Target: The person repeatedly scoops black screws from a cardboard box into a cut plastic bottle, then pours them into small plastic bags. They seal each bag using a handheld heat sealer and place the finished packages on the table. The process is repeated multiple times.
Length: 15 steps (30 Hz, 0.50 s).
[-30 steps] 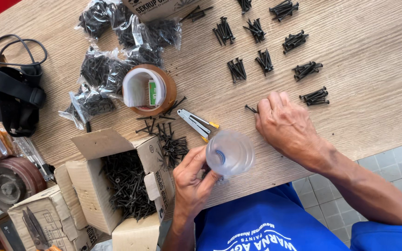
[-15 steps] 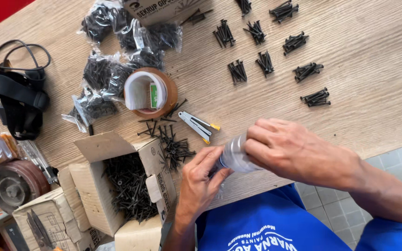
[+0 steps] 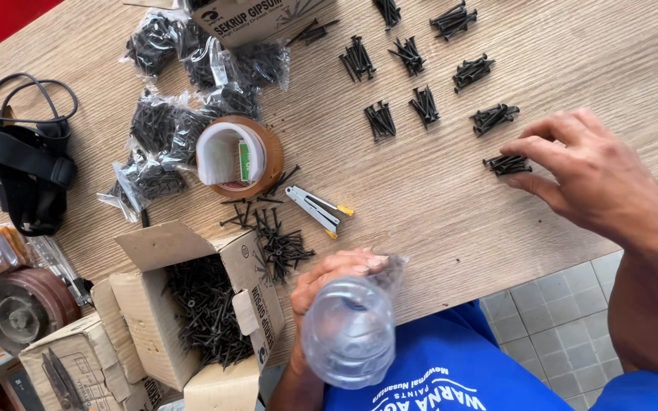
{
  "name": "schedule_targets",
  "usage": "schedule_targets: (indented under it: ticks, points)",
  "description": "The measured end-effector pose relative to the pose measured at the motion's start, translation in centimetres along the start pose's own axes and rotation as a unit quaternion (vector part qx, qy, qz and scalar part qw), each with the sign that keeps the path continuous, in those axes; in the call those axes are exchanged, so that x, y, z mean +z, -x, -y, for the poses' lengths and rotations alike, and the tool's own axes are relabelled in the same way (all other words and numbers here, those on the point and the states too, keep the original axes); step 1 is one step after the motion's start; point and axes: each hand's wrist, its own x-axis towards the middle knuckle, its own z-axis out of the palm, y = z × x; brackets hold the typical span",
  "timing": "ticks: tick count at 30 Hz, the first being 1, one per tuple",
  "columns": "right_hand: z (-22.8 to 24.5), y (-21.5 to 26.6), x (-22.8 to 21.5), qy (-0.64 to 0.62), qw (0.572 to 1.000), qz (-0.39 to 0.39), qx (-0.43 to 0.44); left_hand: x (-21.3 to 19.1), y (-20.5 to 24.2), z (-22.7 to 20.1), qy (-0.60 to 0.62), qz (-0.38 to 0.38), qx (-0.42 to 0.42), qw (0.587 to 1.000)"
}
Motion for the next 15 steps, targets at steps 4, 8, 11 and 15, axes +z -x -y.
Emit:
schedule_targets:
  ticks: [4,8,11,15]
  points:
    - [-1.6,-0.1,2.3,-0.081,0.997,-0.004,0.003,0.5,-0.7,-0.1,-0.005,0.005,0.037,0.999]
    - [-1.0,-0.3,2.6,-0.048,0.994,0.089,0.03,0.9,-1.4,-1.5,-0.047,0.032,-0.042,0.998]
    - [0.3,-0.2,3.0,0.059,0.985,0.159,0.041,1.5,-2.8,-3.4,-0.209,0.074,-0.069,0.973]
    - [2.4,0.2,3.2,0.199,0.979,0.051,-0.021,1.6,-3.9,-3.6,-0.318,0.143,-0.13,0.928]
